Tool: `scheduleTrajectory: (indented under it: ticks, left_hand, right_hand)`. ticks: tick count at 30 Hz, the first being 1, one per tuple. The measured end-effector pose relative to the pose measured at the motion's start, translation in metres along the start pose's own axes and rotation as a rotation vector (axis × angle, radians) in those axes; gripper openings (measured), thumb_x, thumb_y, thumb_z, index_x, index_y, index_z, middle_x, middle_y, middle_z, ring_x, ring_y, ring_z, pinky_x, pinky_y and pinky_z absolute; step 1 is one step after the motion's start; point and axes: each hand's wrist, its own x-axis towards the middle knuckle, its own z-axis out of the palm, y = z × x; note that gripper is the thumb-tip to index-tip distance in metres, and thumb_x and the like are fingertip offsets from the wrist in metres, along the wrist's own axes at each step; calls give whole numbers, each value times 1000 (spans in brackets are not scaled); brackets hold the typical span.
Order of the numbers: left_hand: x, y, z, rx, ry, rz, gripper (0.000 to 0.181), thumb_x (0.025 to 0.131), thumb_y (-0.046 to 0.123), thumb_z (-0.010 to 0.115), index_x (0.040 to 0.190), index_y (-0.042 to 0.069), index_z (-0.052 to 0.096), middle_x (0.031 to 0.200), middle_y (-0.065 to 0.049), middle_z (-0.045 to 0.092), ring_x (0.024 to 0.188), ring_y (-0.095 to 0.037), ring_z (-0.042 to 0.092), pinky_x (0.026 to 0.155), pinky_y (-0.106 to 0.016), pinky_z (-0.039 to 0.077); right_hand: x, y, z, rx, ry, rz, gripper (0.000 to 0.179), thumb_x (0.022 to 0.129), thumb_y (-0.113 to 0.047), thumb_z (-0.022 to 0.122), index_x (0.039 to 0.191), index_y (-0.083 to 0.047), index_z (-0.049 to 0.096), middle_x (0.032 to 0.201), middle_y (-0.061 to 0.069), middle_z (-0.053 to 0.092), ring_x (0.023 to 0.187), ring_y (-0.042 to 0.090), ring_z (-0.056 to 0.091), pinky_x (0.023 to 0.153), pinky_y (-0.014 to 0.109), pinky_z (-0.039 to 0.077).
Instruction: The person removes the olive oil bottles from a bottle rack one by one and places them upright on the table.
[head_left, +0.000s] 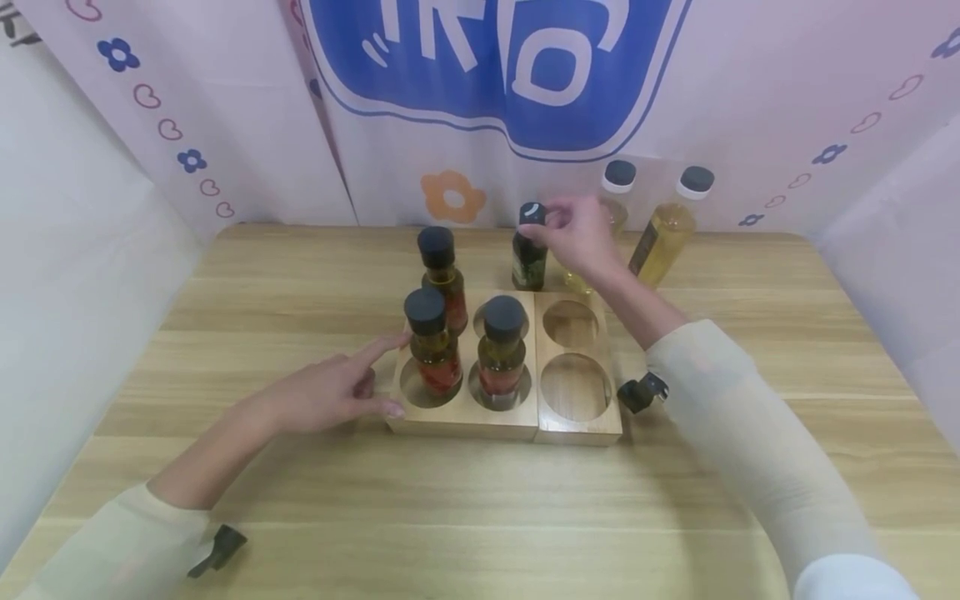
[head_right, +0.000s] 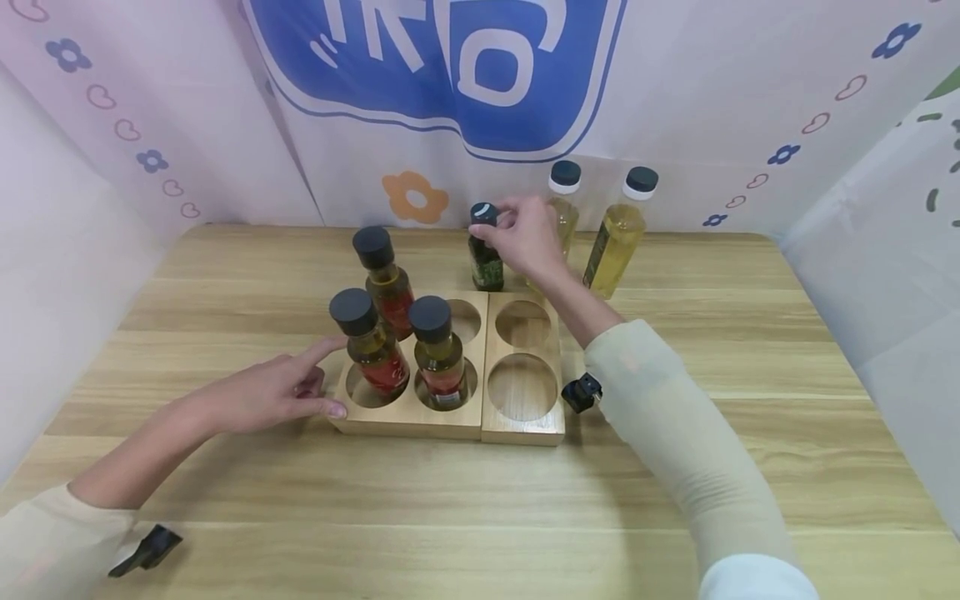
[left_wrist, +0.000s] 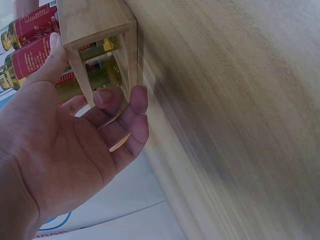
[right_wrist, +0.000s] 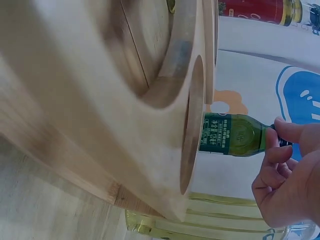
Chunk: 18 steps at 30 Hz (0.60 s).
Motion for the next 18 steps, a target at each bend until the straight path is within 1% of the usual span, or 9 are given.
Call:
scheduleTrajectory:
  ticks: [2,5,10,13,18]
  left_hand:
    - [0,0,0,2,2,5,99,94,54,71,167,16,16,70,2,55,61,-13,48,59,-32,43]
    - [-1,-1,1,3,4,9,98,94,54,71,167,16,17,69,3,54,61,-13,47,58,-31,42]
    - [0,-1,0,2,4,9,98,94,54,71,167,17,17,69,2,54,61,-13,47,58,-31,42]
    - [0,-1,0,5,4,8,98,94,54,71,167,17,17,70,3,54,61,-13,47,58,-31,42]
    - [0,-2,1,5,0,4,98,94,55,71,167,17,16,69,3,54,61,-13,47,58,-31,42]
  right_hand:
    - [0,0,0,-9,-11,15,61,94,-33,80,143,-2,60,100,12,78,94,22,74,68,28,48]
    - [1,1,1,-15,-14,15,64,95,-33,79,145,0,57,99,11,79,106,25,73,77,29,48]
    - [2,0,0,-36,-5,-2,65,96,-32,77,146,2,55,96,10,79,112,26,71,81,32,47]
    - [1,-1,-1,-55,-10,-5,65,97,-32,76,147,3,54,98,11,79,111,26,71,82,33,48]
    - [0,-1,-2,-91,-25,-10,66,95,-30,78,147,2,54,102,16,77,97,28,72,84,38,52]
